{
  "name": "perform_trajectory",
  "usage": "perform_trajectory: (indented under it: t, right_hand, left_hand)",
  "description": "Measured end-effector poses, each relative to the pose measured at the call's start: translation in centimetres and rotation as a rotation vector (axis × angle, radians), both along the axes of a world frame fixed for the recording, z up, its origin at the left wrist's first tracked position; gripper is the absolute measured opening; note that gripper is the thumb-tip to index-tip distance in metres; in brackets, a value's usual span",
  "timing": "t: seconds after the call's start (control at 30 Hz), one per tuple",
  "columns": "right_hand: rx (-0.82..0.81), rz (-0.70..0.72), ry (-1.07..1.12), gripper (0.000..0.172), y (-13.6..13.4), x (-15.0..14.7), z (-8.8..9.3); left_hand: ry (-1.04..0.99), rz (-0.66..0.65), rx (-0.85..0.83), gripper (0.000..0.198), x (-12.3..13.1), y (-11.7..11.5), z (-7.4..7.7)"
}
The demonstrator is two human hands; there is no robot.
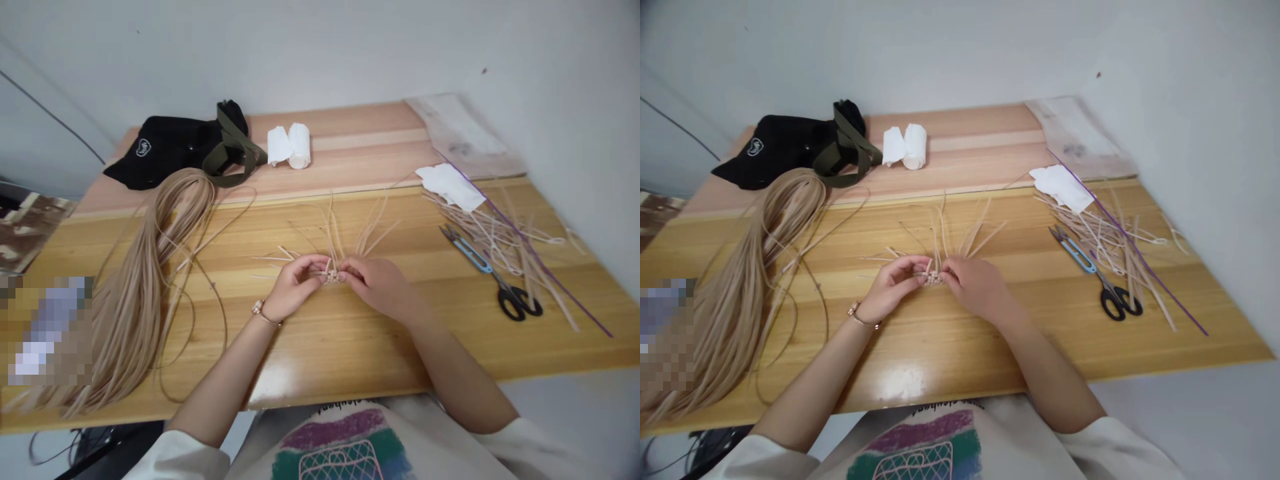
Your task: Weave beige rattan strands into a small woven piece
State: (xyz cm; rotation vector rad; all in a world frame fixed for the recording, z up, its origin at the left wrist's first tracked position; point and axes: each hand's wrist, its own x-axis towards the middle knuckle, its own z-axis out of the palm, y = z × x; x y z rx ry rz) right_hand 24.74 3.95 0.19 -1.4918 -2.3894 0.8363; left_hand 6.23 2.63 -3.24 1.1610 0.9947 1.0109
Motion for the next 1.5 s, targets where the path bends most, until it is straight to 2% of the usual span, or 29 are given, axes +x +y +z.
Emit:
perform_trajectory:
  t: [0.2, 0.53, 0.6, 0.7, 0.77, 0.8, 0.9, 1.0, 1.13, 1.27, 1.37, 1.5]
  right_hand:
    - [0.026, 0.027, -0.014, 0.02, 0.1, 0.0, -0.1]
    - [0.037, -0.022, 0.09, 0.017, 0.0, 0.2, -0.1]
    - [0.028, -0.06, 0.139, 0.019, 0.2, 0.8, 0.3]
    - [0.041, -0.259, 0.212, 0.022, 0.9, 3.0, 1.3]
    - [0.094, -0.467, 0.141, 0.022, 1.9, 5.4, 2.0]
    - [0.126, -0.523, 0.06, 0.022, 2.6, 6.8, 2.3]
    - [0.157, -0.636, -0.239, 0.019, 5.6, 10.9, 2.5]
    - [0.184, -0.71, -0.313, 0.022, 9.2, 13.6, 1.8]
    - [0.169, -0.74, -0.303, 0.015, 12.9, 14.4, -0.1]
    - [0.173, -0.785, -0.208, 0.01, 14.2, 14.2, -0.8]
    - [0.198, -0.811, -0.082, 0.012, 14.0, 14.5, 0.2]
    - [0.244, -0.838, 0.157, 0.01, 12.8, 15.5, 3.3]
  left_hand:
    - [0.081, 0.011, 0.032, 0.027, -0.1, 0.0, -0.1]
    - [0.104, -0.001, 0.056, 0.029, -0.1, 0.1, -0.3]
    - [0.121, -0.006, 0.068, 0.029, 0.0, 0.1, -0.5]
    - [0.168, 0.002, 0.101, 0.029, -0.1, 0.0, -0.8]
    - [0.208, 0.01, 0.137, 0.028, -0.1, 0.0, -0.8]
    - [0.229, 0.014, 0.156, 0.028, 0.0, 0.0, -0.8]
    - [0.287, 0.018, 0.206, 0.028, 0.1, -0.1, -0.7]
    - [0.31, 0.034, 0.242, 0.026, 0.3, -0.2, -0.6]
    - [0.322, 0.075, 0.272, 0.024, 0.6, -0.4, -0.6]
    - [0.353, 0.088, 0.314, 0.023, 0.7, -0.4, -0.9]
    - [0.383, 0.092, 0.355, 0.024, 0.6, -0.3, -1.0]
    - [0.397, 0.149, 0.391, 0.025, 0.5, -0.2, -0.9]
